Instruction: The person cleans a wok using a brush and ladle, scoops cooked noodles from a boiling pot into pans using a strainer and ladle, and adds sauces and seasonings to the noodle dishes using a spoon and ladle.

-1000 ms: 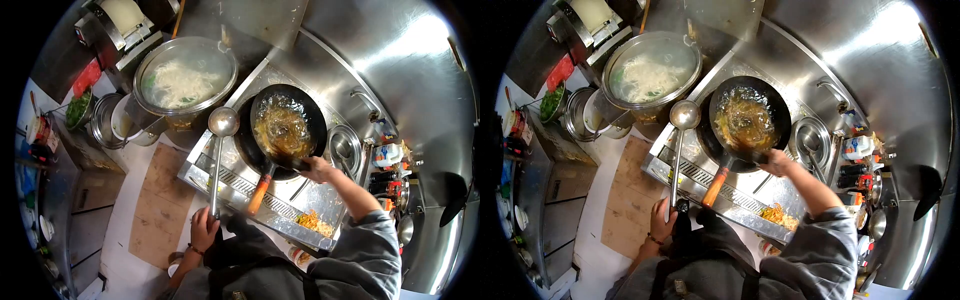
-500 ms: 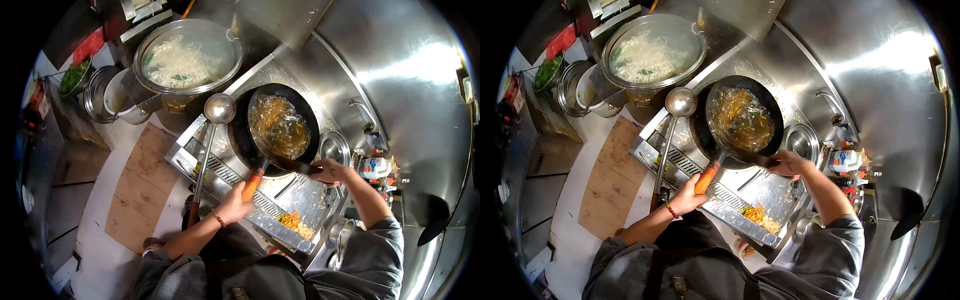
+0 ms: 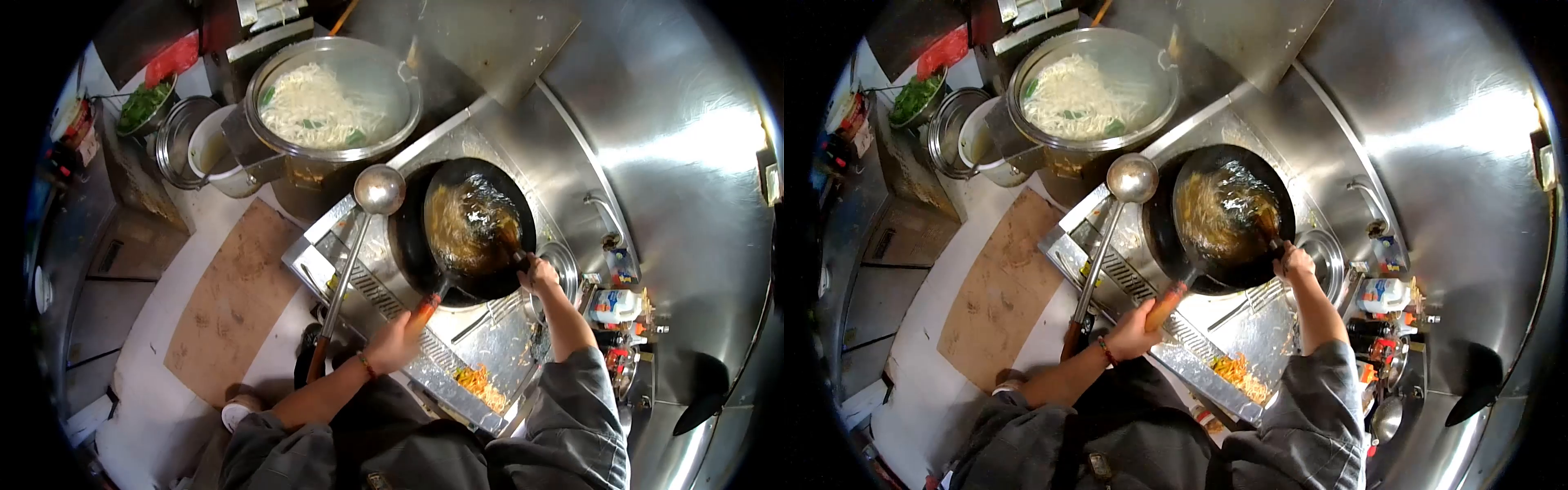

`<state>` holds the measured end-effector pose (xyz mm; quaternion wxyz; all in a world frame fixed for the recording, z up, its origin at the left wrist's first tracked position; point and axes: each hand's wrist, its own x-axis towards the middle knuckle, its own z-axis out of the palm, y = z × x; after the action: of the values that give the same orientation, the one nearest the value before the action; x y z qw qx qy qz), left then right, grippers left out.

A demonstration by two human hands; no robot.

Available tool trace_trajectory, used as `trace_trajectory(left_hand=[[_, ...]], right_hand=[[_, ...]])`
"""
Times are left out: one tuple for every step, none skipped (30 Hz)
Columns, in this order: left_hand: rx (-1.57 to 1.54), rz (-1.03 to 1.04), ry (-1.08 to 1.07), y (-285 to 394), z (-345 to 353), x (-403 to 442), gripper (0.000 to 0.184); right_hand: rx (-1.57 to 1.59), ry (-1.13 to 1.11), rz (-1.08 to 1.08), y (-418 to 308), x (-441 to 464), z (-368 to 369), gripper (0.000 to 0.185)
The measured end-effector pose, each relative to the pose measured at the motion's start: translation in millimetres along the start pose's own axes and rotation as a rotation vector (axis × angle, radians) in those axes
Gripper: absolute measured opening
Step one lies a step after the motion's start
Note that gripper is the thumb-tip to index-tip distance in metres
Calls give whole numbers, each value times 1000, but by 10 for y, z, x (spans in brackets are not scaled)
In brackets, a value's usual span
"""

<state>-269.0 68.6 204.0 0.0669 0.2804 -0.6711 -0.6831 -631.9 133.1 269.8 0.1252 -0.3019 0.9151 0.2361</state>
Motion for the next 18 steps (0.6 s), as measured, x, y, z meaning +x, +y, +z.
trace_trajectory(left_hand=[[-82, 26, -19, 172, -59, -33, 54], [-128, 43, -23, 244, -67, -39, 56], [-174, 60, -28, 314, -72, -47, 59], [-50, 106, -12, 259, -49, -44, 61], [74, 143, -2, 210, -13, -45, 63], [75, 141, -1, 183, 10, -45, 63], [47, 34, -22, 155, 12, -40, 66], [18, -72, -42, 106, 27, -39, 69], [98, -59, -32, -81, 106, -17, 70], [28, -71, 9, 16, 83, -50, 65], [47, -52, 8, -11, 82, -45, 65], [65, -31, 13, -72, 96, -22, 65], [89, 37, 43, -167, 125, 1, 65], [112, 104, 71, -259, 164, 28, 64], [11, 22, 6, -118, 96, 6, 62], [-42, -15, -27, 4, 39, -22, 61], [-18, -69, -80, 48, 3, 0, 63], [6, -129, -137, 67, -25, 12, 65]], right_hand=[[156, 39, -7, -198, 92, -105, 49], [306, 74, -16, -398, 144, -175, 48], [300, 88, -25, -591, 235, -63, 48], [431, 112, -163, -828, 411, 207, 47], [560, 126, -298, -1001, 550, 527, 45], [695, 131, -426, -1053, 543, 741, 44], [789, 147, -551, -960, 256, 700, 44], [880, 165, -676, -848, -115, 562, 45], [779, 103, -727, -608, -242, 549, 48], [676, 41, -776, -313, -272, 488, 52], [425, -77, -579, -107, -233, 355, 56], [173, -185, -381, -1, -183, 197, 60], [160, -118, -211, -66, -164, -10, 58], [153, -104, -174, -232, -100, -198, 58], [255, -3, -171, -334, 112, -92, 55], [354, 101, -172, -457, 424, 125, 52], [522, 147, -266, -581, 682, 448, 51], [692, 185, -358, -744, 791, 690, 50]])
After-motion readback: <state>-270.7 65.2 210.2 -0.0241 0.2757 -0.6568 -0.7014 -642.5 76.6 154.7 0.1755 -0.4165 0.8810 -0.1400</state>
